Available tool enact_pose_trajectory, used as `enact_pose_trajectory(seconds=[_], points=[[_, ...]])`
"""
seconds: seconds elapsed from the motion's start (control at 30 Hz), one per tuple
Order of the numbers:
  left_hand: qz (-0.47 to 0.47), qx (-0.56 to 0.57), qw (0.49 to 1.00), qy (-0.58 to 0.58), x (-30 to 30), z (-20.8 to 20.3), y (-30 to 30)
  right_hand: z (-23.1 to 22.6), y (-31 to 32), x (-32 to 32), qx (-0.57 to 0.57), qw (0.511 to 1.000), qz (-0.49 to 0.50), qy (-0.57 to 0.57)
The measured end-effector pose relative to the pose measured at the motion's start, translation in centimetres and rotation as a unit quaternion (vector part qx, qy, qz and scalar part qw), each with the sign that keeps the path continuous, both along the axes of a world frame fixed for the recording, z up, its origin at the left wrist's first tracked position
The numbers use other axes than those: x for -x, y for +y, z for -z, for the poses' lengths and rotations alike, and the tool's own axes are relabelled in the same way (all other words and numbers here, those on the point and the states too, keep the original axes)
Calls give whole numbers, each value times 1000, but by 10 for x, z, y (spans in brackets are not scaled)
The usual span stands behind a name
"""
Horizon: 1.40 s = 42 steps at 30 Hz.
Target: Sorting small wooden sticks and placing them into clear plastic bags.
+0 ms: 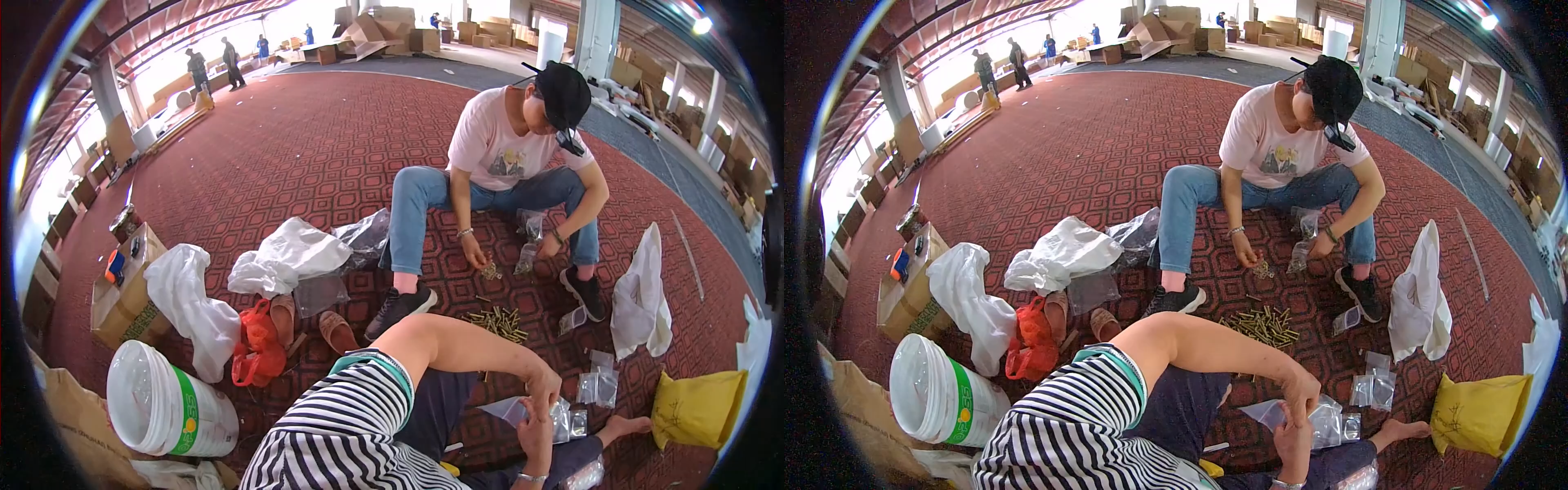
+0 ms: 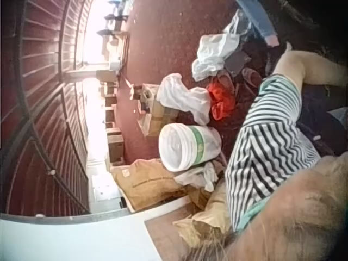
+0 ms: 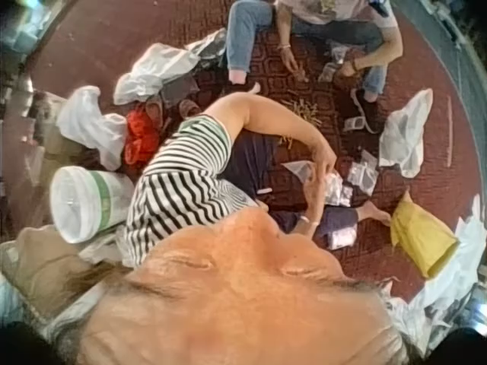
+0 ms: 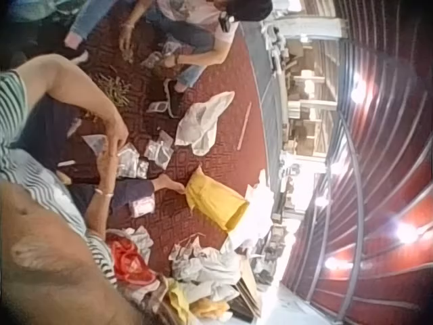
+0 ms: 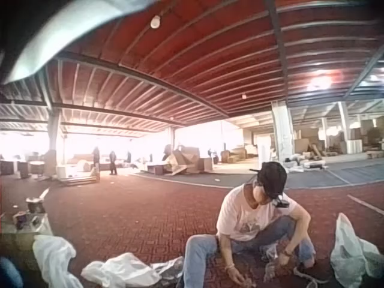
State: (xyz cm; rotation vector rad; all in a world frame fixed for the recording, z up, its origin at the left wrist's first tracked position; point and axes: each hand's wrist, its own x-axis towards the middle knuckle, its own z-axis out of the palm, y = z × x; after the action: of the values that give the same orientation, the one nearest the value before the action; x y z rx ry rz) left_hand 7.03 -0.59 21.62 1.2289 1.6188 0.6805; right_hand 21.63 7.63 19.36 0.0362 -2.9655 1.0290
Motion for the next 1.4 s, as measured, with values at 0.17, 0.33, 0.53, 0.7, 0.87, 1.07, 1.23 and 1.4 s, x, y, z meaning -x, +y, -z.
enact_pose_trajectory(seconds=[0.17,0.33,0.53,0.7,0.87,1.07,1.23,1.4], points=[[24,-15,997,-71,15,24,3,0,-1,2,-45,999,-28,-3],[31,-11,997,-77,15,23,5,2,5,0,-67,997,-16,-21],[28,-14,999,-35,3,5,1,3,7,-5,-75,997,-25,20],[18,-36,999,18,-10,5,0,6,5,-7,-20,1000,-12,8],[12,-38,997,68,-18,-7,-4,11,5,-10,0,1000,4,30],[39,-33,992,112,-14,-3,-3,6,0,-8,-25,998,-16,54],[57,-30,998,11,-5,14,2,1,-2,-9,-64,998,-9,-12],[71,-41,995,-62,0,10,-2,4,-1,-11,-78,997,-28,0]])
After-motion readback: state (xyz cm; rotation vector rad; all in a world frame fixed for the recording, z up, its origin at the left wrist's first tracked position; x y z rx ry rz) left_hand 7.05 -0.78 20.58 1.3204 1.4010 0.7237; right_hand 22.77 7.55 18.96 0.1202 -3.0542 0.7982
